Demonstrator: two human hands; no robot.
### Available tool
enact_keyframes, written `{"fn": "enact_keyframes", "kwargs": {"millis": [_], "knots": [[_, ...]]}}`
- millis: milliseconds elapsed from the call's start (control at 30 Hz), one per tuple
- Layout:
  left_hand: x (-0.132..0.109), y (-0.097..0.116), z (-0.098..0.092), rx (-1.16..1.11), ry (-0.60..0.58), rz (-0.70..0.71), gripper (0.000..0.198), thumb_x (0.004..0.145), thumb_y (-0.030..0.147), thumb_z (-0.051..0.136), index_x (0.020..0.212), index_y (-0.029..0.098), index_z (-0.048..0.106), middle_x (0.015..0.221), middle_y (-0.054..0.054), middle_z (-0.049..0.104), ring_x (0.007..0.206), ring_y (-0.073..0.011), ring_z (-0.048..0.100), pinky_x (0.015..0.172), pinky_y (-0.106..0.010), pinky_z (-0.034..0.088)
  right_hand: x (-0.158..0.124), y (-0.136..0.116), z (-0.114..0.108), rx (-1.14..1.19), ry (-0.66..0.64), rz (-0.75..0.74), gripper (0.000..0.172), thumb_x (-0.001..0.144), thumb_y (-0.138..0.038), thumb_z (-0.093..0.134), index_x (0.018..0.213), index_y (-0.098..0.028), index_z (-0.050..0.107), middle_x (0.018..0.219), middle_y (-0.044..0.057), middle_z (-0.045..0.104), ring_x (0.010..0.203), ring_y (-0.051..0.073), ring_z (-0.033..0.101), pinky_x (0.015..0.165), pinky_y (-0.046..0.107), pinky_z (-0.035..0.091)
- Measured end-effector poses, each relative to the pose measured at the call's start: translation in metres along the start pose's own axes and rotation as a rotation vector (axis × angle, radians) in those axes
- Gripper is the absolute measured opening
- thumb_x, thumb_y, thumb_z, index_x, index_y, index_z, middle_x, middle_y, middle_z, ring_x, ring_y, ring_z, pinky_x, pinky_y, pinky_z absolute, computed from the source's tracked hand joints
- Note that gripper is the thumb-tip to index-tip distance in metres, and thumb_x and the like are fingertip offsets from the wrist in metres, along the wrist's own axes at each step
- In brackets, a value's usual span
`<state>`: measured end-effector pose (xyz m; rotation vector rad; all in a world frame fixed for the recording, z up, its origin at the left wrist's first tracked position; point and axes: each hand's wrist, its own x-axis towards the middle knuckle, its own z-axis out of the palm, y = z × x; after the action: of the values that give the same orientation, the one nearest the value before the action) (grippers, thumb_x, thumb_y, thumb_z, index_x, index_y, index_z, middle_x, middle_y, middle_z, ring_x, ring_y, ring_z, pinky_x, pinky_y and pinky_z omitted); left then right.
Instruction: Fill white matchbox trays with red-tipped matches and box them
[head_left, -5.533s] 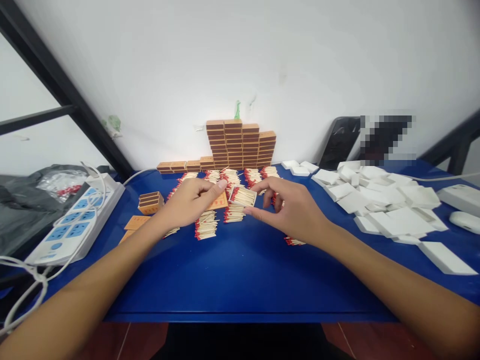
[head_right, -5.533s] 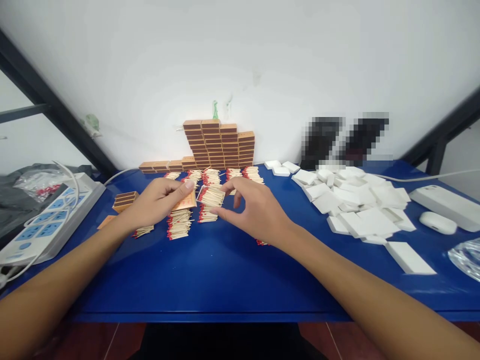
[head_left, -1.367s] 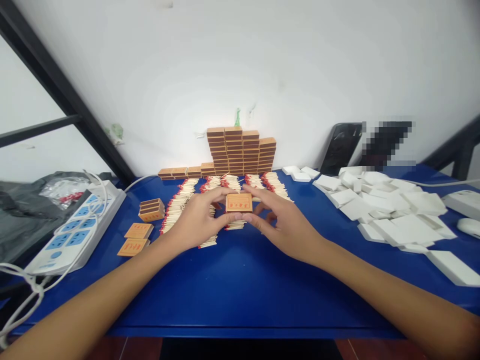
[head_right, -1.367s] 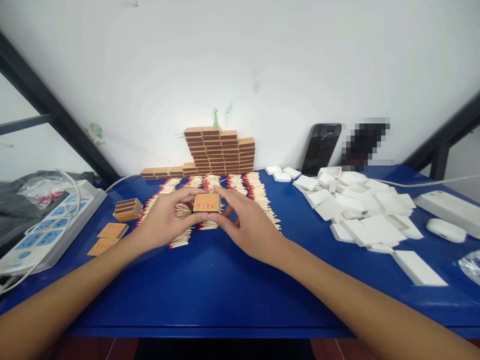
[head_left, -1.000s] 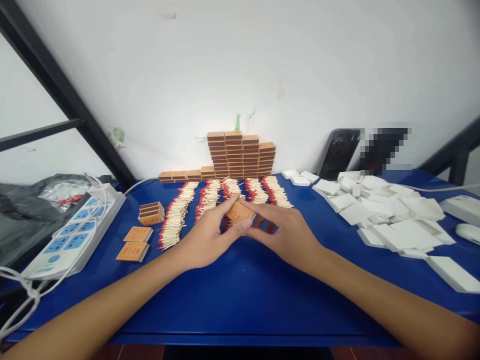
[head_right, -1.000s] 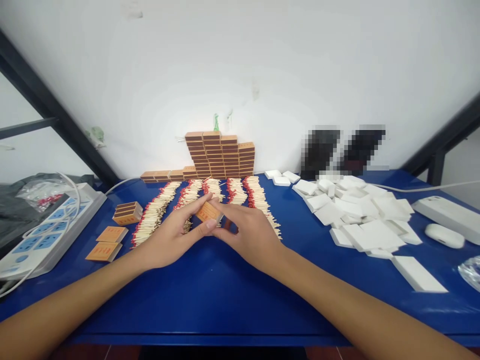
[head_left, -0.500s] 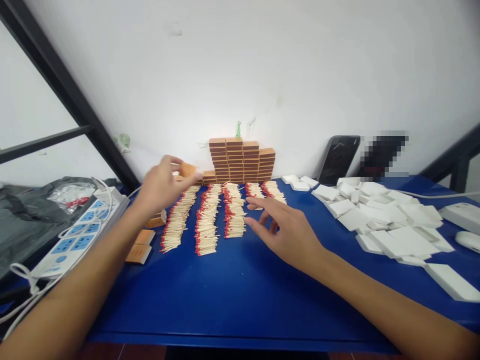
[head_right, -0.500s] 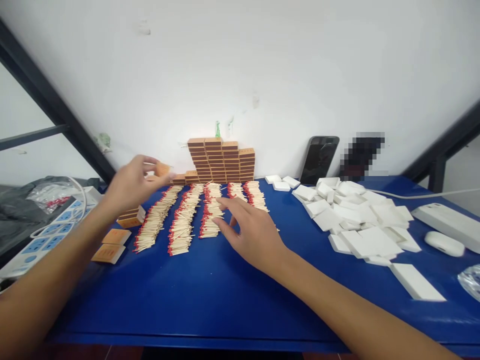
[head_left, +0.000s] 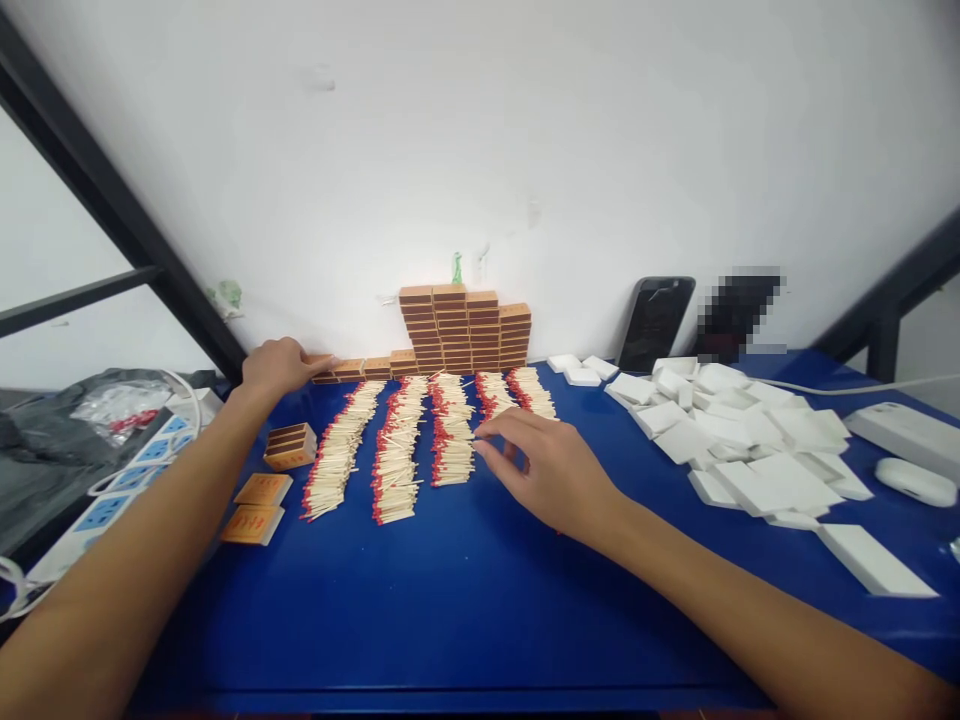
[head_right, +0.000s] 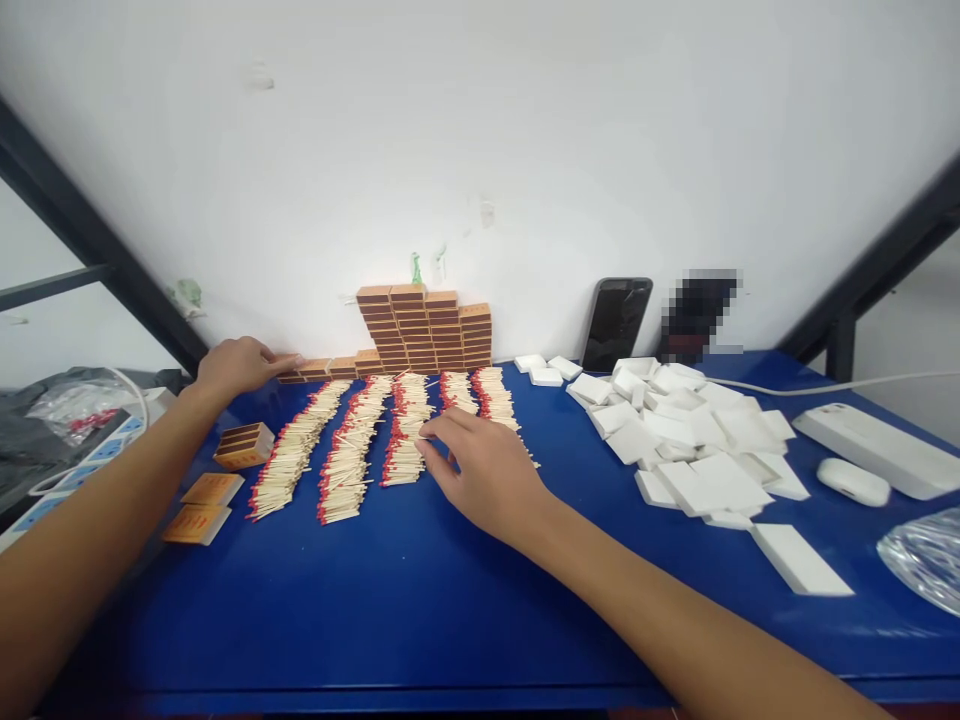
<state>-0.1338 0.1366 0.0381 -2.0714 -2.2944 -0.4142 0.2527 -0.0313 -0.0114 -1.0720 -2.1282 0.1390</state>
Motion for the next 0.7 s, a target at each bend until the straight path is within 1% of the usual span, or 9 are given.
{"fn": "enact_keyframes", "kwargs": {"millis": [100,200,267,300,467,633,700], "knots": [[0.001,-0.004,0.0,0.109,0.022,-0.042,0.089,0.067,0.097,0.059,0.084,0.012,0.077,0.078,-0.019,0.073,0.088,-0.0366,0.068,0.074,-0.04,0.044,0.0,-0.002,-0.002,0.005,-0.023,0.0,0.012,0.102,-0.023,0.059,0.101,-0.021,0.071,0.098,0.004,0.077,0.067,0.014,0.066,0.066,0.029,0.05],[-0.001,-0.008,-0.002,0.095,-0.008,0.006,0.092,0.064,0.099,0.06,0.087,0.012,0.077,0.07,-0.011,0.071,0.077,-0.0264,0.064,0.07,-0.032,0.04,0.0,-0.004,-0.004,0.015,-0.03,-0.003,0.011,0.101,-0.022,0.06,0.1,-0.02,0.071,0.096,0.004,0.077,0.068,0.015,0.066,0.067,0.029,0.048],[-0.003,-0.011,-0.003,0.083,-0.023,0.041,0.091,0.062,0.099,0.063,0.089,0.013,0.077,0.069,-0.005,0.07,0.071,-0.0197,0.06,0.068,-0.028,0.036,0.0,-0.004,-0.004,0.025,-0.033,-0.003,0.012,0.101,-0.021,0.059,0.099,-0.021,0.07,0.095,0.004,0.077,0.068,0.015,0.066,0.067,0.029,0.048],[-0.003,-0.012,-0.003,0.077,-0.029,0.051,0.091,0.061,0.098,0.065,0.091,0.013,0.077,0.07,-0.004,0.071,0.069,-0.0177,0.058,0.067,-0.027,0.035,0.0,-0.004,-0.005,0.029,-0.032,-0.005,0.012,0.101,-0.021,0.058,0.098,-0.021,0.07,0.094,0.004,0.076,0.069,0.015,0.066,0.067,0.029,0.048],[-0.004,-0.015,0.001,0.062,-0.048,0.06,0.085,0.062,0.091,0.073,0.09,0.01,0.076,0.065,-0.003,0.07,0.064,-0.015,0.053,0.064,-0.026,0.031,0.001,-0.004,-0.005,0.029,-0.037,-0.002,0.013,0.1,-0.018,0.058,0.094,-0.02,0.07,0.092,0.003,0.076,0.069,0.015,0.065,0.066,0.029,0.047],[-0.004,-0.013,0.0,0.08,-0.041,0.044,0.083,0.066,0.088,0.074,0.097,0.01,0.077,0.066,-0.002,0.065,0.064,-0.0145,0.047,0.065,-0.026,0.03,0.0,-0.003,-0.003,0.033,-0.044,-0.003,0.013,0.1,-0.018,0.058,0.094,-0.02,0.07,0.092,0.003,0.076,0.068,0.014,0.065,0.067,0.028,0.047],[-0.005,-0.011,-0.002,0.088,-0.055,0.043,0.082,0.067,0.087,0.074,0.098,0.011,0.078,0.065,-0.002,0.063,0.063,-0.0144,0.045,0.065,-0.026,0.029,0.0,-0.003,-0.003,0.033,-0.039,-0.007,0.013,0.1,-0.017,0.059,0.094,-0.02,0.07,0.092,0.003,0.076,0.069,0.014,0.065,0.067,0.028,0.047]]}}
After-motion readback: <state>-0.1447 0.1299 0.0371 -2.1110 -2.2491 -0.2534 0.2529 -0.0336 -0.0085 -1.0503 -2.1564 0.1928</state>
